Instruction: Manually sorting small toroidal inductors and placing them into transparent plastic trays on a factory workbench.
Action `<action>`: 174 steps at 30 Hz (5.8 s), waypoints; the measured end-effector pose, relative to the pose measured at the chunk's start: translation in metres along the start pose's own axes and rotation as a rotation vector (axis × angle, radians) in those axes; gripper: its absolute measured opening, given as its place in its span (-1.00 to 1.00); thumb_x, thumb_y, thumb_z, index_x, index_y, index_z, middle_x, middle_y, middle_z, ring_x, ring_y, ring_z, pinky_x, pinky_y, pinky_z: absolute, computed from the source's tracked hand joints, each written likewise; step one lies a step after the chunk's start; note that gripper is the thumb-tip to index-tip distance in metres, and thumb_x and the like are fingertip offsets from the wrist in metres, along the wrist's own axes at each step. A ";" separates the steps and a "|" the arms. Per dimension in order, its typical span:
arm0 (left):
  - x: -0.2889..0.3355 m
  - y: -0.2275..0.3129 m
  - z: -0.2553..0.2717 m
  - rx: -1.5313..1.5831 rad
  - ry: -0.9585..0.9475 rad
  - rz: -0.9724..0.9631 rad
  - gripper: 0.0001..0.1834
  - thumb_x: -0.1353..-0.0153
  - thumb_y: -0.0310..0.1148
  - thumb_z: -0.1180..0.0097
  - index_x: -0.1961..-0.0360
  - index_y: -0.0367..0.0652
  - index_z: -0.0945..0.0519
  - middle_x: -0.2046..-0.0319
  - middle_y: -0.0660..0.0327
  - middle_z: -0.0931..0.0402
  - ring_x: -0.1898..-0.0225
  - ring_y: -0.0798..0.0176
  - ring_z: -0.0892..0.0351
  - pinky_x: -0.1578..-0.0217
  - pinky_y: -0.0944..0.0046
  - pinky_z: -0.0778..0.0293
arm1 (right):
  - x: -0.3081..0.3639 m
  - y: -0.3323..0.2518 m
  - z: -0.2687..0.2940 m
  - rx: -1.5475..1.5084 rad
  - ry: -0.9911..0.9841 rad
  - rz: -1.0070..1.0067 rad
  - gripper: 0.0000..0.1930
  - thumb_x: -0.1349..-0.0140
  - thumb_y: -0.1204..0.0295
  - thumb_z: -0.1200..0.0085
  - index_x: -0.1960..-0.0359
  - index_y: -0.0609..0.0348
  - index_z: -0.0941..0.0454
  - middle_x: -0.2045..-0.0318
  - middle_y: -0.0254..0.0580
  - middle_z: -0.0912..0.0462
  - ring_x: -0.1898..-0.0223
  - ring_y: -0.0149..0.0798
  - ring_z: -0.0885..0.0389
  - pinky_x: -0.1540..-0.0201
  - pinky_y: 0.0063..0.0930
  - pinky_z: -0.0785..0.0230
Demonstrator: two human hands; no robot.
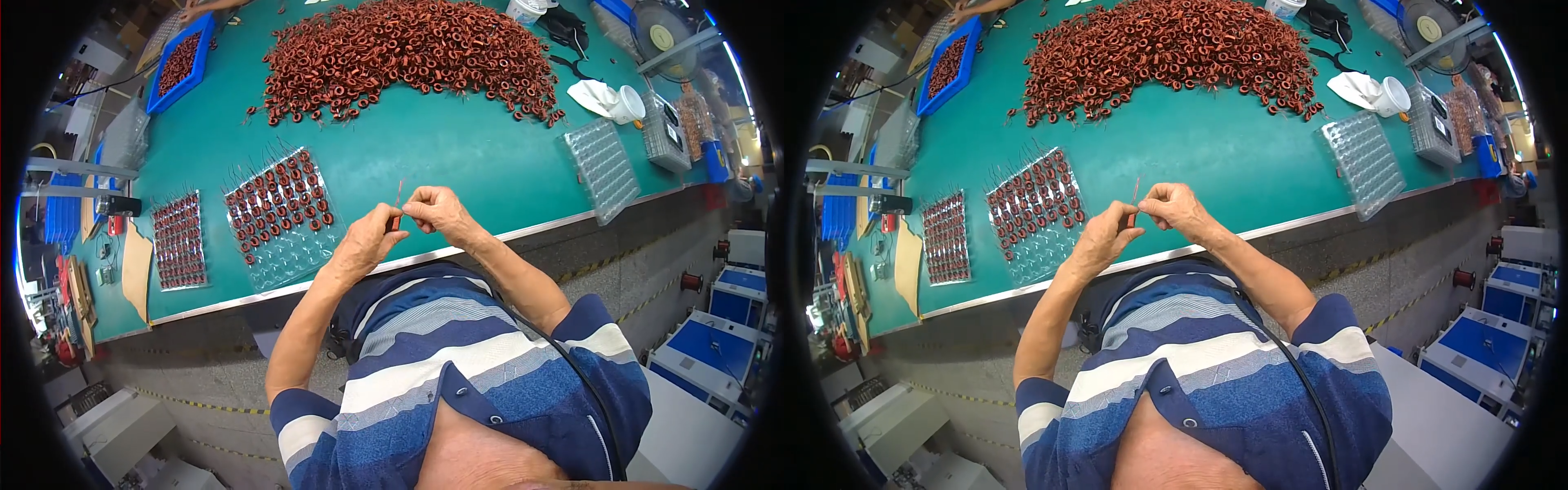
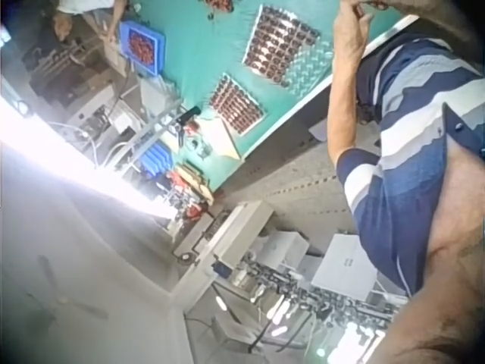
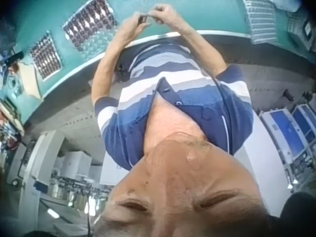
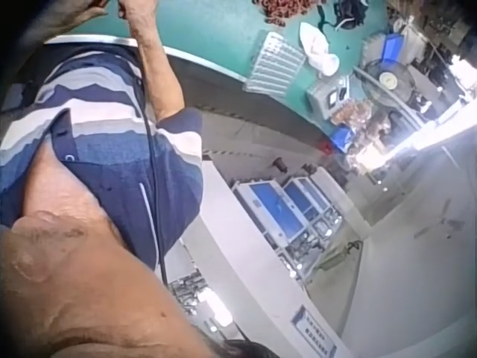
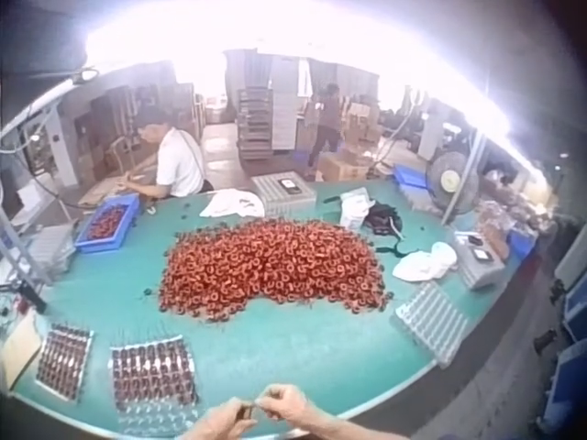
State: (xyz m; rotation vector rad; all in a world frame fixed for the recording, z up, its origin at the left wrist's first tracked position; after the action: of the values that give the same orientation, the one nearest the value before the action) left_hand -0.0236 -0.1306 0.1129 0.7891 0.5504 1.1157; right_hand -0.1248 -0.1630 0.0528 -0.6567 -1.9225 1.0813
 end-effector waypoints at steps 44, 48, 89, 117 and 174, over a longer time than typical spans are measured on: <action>-0.002 0.055 0.017 0.980 0.327 -0.052 -0.66 -0.35 -0.33 0.01 -0.04 -0.25 -0.23 0.50 0.24 -0.38 0.54 0.40 -0.35 0.53 0.41 -0.33 | 0.066 -0.099 -0.015 -0.083 0.143 0.437 -0.80 -0.24 0.37 -0.14 0.44 0.26 -0.53 0.61 -0.28 -0.58 0.65 -0.58 -0.36 0.62 -0.68 -0.19; 0.000 0.050 0.020 0.628 0.373 -0.024 -0.66 -0.36 -0.30 0.02 -0.02 -0.26 -0.25 0.51 0.24 -0.41 0.57 0.40 -0.39 0.55 0.40 -0.33 | 0.091 -0.129 -0.031 0.443 0.340 0.739 -0.84 -0.19 0.45 -0.19 0.45 0.30 -0.56 0.65 -0.32 -0.49 0.63 -0.55 -0.37 0.61 -0.65 -0.18; -0.005 0.059 0.032 0.490 0.244 -0.050 -0.71 -0.37 -0.31 0.06 0.04 -0.30 -0.27 0.49 0.19 -0.43 0.48 0.34 -0.44 0.41 0.33 -0.40 | 0.078 -0.174 -0.042 0.980 0.302 1.002 -0.76 0.05 0.42 -0.34 0.34 0.12 -0.56 0.45 -0.31 -0.54 0.44 -0.28 -0.50 0.33 -0.42 -0.36; 0.008 0.026 0.014 1.119 0.298 0.118 -0.67 -0.43 -0.30 0.20 -0.01 -0.37 -0.37 0.43 0.20 -0.46 0.41 0.36 -0.50 0.36 0.38 -0.47 | 0.038 -0.073 -0.022 0.059 -0.082 0.354 -0.56 -0.12 0.39 -0.29 0.02 0.28 -0.42 0.17 -0.20 -0.54 0.12 -0.37 -0.53 -0.01 -0.45 -0.43; 0.024 -0.017 0.026 0.456 0.482 0.244 -0.75 -0.26 -0.42 -0.04 0.11 -0.31 -0.33 0.47 0.04 -0.50 0.52 0.12 -0.50 0.47 0.17 -0.42 | 0.032 -0.094 -0.027 0.630 0.221 0.440 -0.82 -0.19 0.40 -0.16 0.37 0.28 -0.49 0.53 -0.14 -0.63 0.56 -0.36 -0.61 0.50 -0.50 -0.42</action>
State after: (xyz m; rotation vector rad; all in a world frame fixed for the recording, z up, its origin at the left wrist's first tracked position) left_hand 0.0143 -0.1195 0.1152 1.0017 1.1655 1.4415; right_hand -0.1239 -0.1740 0.1556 -0.8041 -1.1671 1.7054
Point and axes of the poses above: each hand's wrist, its own x-axis away from the middle knuckle, its own z-axis out of the back of the hand, y = z × x, the point moved 10 cm from there along -x, towards the middle knuckle
